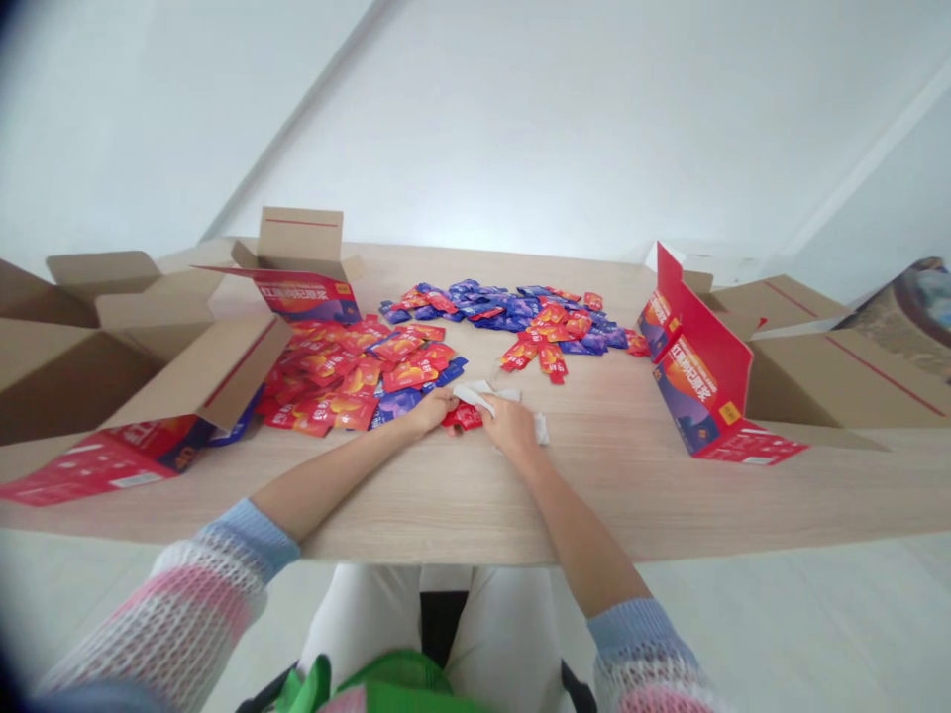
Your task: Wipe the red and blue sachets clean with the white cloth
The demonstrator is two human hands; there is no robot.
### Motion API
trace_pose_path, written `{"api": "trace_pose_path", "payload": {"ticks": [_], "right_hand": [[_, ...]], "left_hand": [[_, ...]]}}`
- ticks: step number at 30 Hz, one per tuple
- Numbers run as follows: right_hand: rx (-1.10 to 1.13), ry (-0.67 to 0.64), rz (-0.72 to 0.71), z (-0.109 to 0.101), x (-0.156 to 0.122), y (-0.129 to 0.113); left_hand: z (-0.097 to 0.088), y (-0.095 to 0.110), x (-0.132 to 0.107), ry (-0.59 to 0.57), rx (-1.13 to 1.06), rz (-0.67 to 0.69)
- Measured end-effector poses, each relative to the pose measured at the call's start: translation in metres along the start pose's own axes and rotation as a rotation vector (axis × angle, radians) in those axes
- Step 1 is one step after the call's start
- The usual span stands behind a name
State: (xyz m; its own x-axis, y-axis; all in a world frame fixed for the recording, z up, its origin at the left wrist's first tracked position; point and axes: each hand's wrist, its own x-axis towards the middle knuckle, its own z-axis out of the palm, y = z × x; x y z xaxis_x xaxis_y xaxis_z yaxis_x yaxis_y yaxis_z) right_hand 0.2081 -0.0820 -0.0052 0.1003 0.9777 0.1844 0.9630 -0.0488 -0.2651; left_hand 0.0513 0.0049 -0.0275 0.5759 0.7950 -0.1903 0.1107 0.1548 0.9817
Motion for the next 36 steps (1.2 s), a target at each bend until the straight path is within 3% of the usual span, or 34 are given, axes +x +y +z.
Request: {"api": "trace_pose_path", "payload": {"ticks": [4, 9, 14, 18, 21, 23, 28, 36], "right_hand": [[-0.066, 0.026, 0.104, 0.003, 0.009, 0.014], [-0.123, 0.038, 0.216, 0.002, 0.018, 0.03], [0.009, 0.147, 0.325, -0.001, 0.022, 0.056], [0.203, 0.297, 0.237, -0.006, 0.018, 0.069], [0.33, 0.337, 0.099, -0.009, 0.011, 0.059], [0.372, 0.291, -0.033, -0.008, 0.005, 0.046], [0.262, 0.027, -0.302, 0.001, -0.005, 0.018], [0.07, -0.042, -0.116, 0.0, 0.005, 0.022]], "left_hand": [[-0.004, 0.005, 0.0, -0.089, -0.043, -0.037], [-0.011, 0.014, -0.003, -0.103, -0.125, -0.136], [-0.014, 0.015, -0.001, -0.117, -0.179, -0.169], [-0.011, 0.008, 0.003, -0.136, -0.144, -0.11], [-0.008, 0.002, 0.005, -0.134, -0.096, -0.055], [-0.008, 0.0, 0.005, -0.126, -0.06, -0.033], [-0.009, 0.0, 0.005, -0.115, -0.057, 0.008], [-0.011, 0.004, 0.008, -0.125, -0.125, -0.058]]}}
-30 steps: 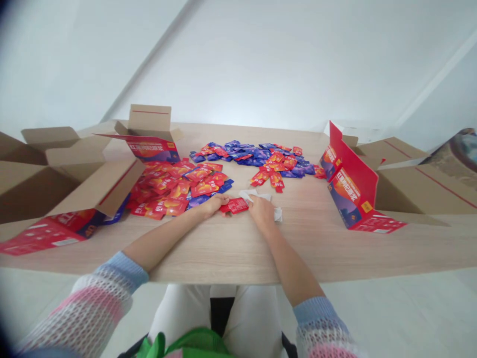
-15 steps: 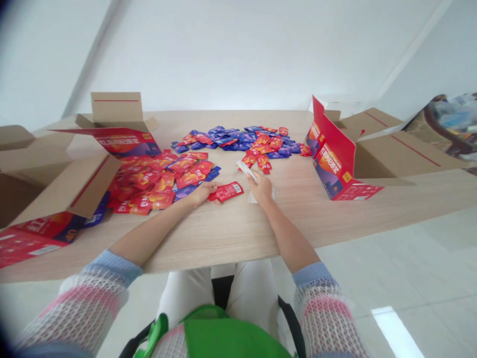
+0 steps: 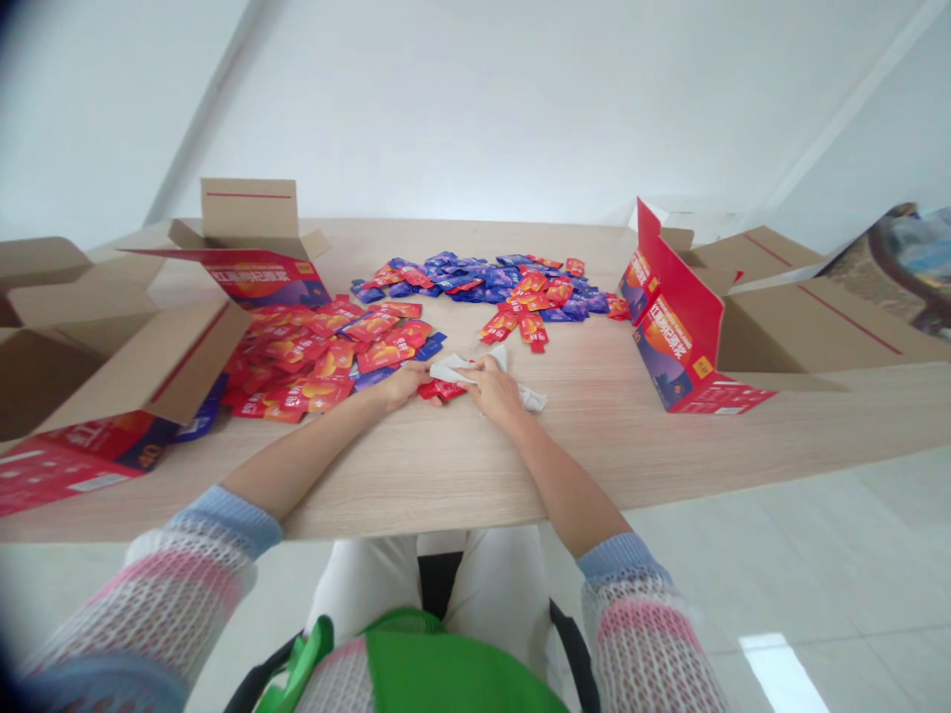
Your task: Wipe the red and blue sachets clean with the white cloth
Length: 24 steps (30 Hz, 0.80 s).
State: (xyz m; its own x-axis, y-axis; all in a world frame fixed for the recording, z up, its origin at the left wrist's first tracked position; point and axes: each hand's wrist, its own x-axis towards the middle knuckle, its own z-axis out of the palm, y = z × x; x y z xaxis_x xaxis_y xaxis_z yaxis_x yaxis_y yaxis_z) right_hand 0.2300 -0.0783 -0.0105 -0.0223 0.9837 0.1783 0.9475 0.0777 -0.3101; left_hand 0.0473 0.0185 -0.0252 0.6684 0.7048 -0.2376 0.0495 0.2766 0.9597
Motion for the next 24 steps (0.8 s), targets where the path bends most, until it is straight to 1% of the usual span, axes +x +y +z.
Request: {"api": "trace_pose_path", "payload": {"ticks": [3, 8, 11, 14, 16, 18, 21, 24], "right_hand": [[-0.041, 0.029, 0.082, -0.002, 0.003, 0.008], [-0.078, 0.039, 0.231, -0.003, 0.009, 0.025], [-0.029, 0.105, 0.27, -0.003, 0.011, 0.037], [0.098, 0.21, 0.201, -0.004, 0.012, 0.044], [0.193, 0.251, 0.117, -0.005, 0.012, 0.044], [0.266, 0.266, 0.011, -0.005, 0.01, 0.04], [0.306, 0.209, -0.165, -0.004, 0.005, 0.026], [0.249, 0.058, -0.271, -0.001, 0.0, 0.013]], "left_hand": [[0.001, 0.003, -0.003, 0.001, -0.017, -0.036], [0.001, 0.003, -0.004, -0.005, -0.01, -0.019], [0.0, 0.003, -0.004, -0.015, 0.008, -0.039], [-0.001, 0.004, -0.004, -0.017, 0.008, -0.054], [-0.001, 0.005, -0.005, -0.028, -0.007, -0.056], [-0.002, 0.006, -0.005, -0.042, -0.034, -0.06], [-0.004, 0.007, -0.005, -0.049, -0.073, -0.071], [-0.004, 0.007, -0.005, -0.054, -0.074, -0.068]]}}
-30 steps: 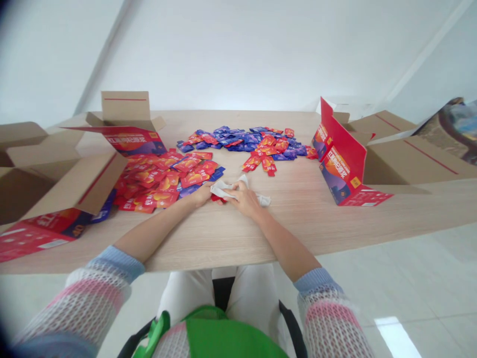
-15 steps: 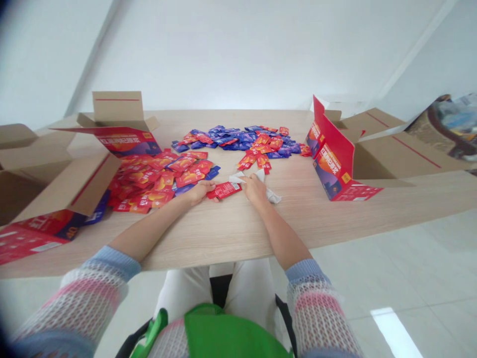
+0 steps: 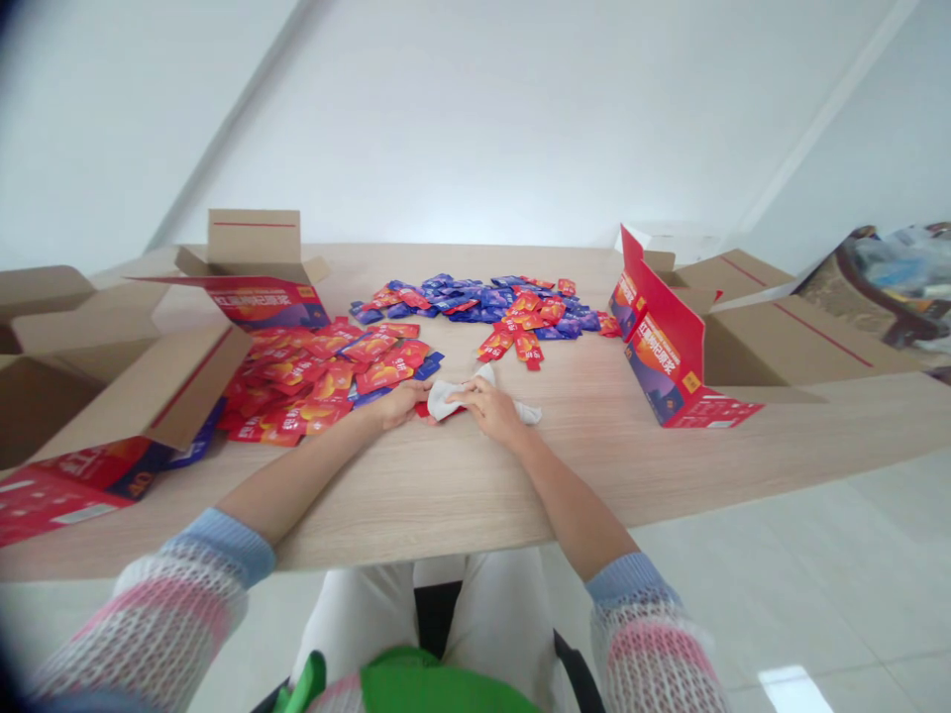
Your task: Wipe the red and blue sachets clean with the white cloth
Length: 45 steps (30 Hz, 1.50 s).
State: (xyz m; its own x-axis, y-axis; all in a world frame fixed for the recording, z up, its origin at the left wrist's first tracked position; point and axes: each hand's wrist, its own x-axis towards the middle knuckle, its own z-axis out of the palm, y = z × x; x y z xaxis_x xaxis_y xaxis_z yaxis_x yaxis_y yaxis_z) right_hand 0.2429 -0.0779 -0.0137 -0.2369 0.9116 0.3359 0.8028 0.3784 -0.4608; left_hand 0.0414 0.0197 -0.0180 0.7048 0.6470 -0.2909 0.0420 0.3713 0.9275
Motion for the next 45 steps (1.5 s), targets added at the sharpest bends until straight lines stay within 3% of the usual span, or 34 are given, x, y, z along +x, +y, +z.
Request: {"api": "trace_pose_path", "payload": {"ticks": [3, 11, 19, 29, 33, 37, 39, 42, 45], "right_hand": [[-0.065, -0.089, 0.008, 0.001, -0.001, -0.004], [-0.258, -0.077, 0.302, -0.009, 0.002, 0.014], [-0.353, -0.039, 0.492, -0.01, 0.003, 0.018], [-0.341, 0.059, 0.567, -0.011, -0.001, 0.024], [-0.218, 0.234, 0.497, -0.011, -0.002, 0.028], [-0.066, 0.436, 0.241, -0.009, -0.002, 0.026], [-0.036, 0.397, 0.122, -0.004, -0.002, 0.019], [-0.086, 0.193, 0.001, 0.007, -0.003, 0.005], [-0.195, 0.042, -0.001, 0.014, -0.002, -0.007]], "left_hand": [[0.001, 0.001, -0.001, -0.004, 0.012, 0.009], [0.001, 0.0, 0.001, 0.022, 0.0, -0.019], [0.002, 0.002, 0.001, 0.069, -0.007, -0.017], [0.009, 0.004, -0.003, 0.127, -0.02, -0.017], [0.01, 0.003, -0.004, 0.132, -0.014, 0.001], [0.005, 0.001, -0.003, 0.09, -0.027, 0.016], [0.0, -0.001, 0.0, 0.06, -0.037, 0.024], [-0.005, -0.005, 0.004, 0.016, -0.023, 0.034], [-0.007, -0.006, 0.006, -0.005, 0.006, 0.034]]}}
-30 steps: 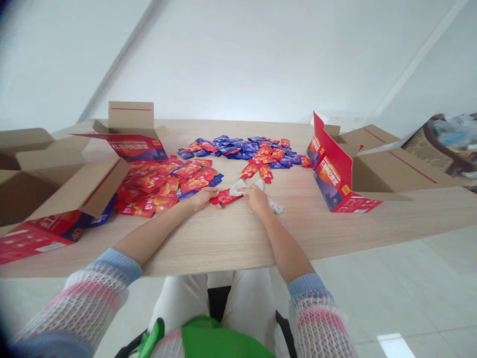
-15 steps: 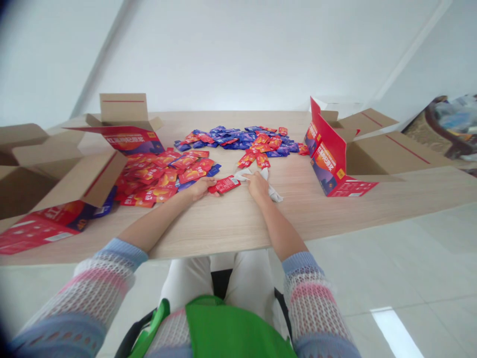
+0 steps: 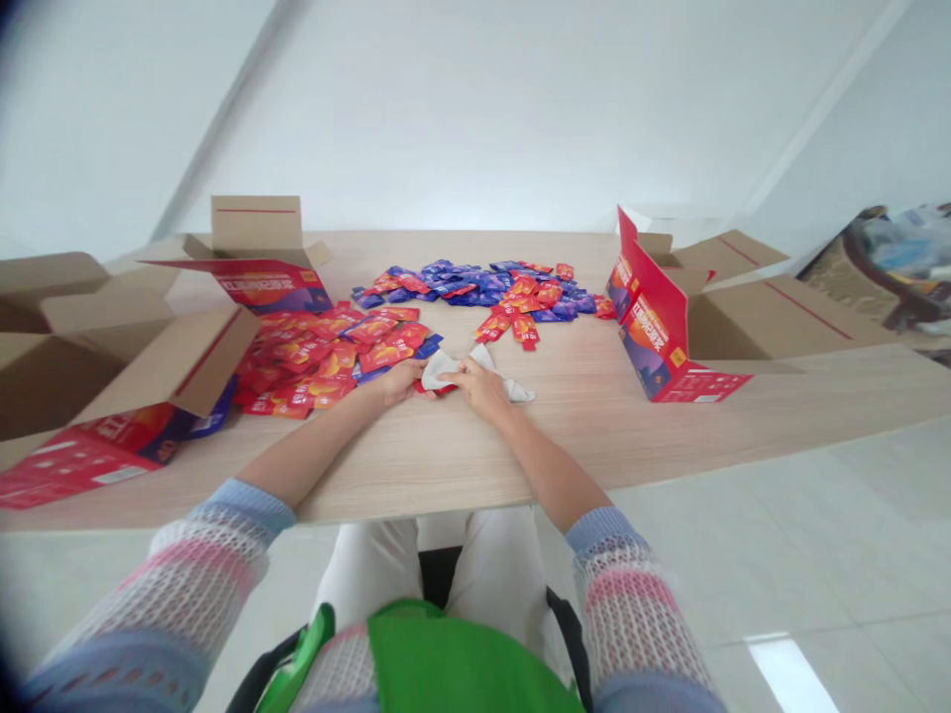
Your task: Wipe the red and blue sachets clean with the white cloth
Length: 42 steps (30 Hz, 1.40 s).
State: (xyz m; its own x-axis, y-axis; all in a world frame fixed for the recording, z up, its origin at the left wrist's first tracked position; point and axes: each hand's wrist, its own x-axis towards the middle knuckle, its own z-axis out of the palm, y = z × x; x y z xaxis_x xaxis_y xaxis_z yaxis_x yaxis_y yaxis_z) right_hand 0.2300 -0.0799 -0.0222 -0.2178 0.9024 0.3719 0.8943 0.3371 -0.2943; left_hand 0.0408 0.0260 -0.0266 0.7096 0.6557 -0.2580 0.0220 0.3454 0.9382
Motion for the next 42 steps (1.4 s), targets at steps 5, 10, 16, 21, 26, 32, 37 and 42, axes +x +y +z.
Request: {"api": "trace_pose_path", "payload": {"ticks": [5, 10, 16, 21, 26, 32, 37, 42], "right_hand": [[-0.137, -0.092, 0.217, -0.008, 0.005, 0.002], [-0.246, -0.128, 0.432, -0.014, 0.004, 0.015], [-0.287, -0.125, 0.495, -0.015, 0.003, 0.014], [-0.231, -0.042, 0.53, -0.012, 0.002, 0.017], [0.062, 0.176, 0.313, -0.014, 0.001, 0.029], [0.23, 0.049, -0.03, -0.009, 0.002, 0.012], [0.132, -0.085, -0.04, -0.009, 0.003, 0.002], [-0.004, -0.109, 0.118, -0.014, 0.002, 0.011]], "left_hand": [[0.003, 0.003, -0.003, 0.045, 0.008, -0.053], [0.007, 0.007, -0.006, 0.068, -0.044, -0.076], [0.011, 0.01, -0.011, 0.085, -0.035, -0.085], [0.014, 0.007, -0.01, 0.112, -0.032, -0.038], [0.016, 0.0, -0.006, 0.132, 0.1, 0.061], [0.009, -0.002, -0.003, 0.086, 0.124, 0.128], [0.005, -0.002, 0.002, 0.089, 0.062, 0.088], [0.004, 0.0, 0.002, 0.109, 0.016, -0.006]]}}
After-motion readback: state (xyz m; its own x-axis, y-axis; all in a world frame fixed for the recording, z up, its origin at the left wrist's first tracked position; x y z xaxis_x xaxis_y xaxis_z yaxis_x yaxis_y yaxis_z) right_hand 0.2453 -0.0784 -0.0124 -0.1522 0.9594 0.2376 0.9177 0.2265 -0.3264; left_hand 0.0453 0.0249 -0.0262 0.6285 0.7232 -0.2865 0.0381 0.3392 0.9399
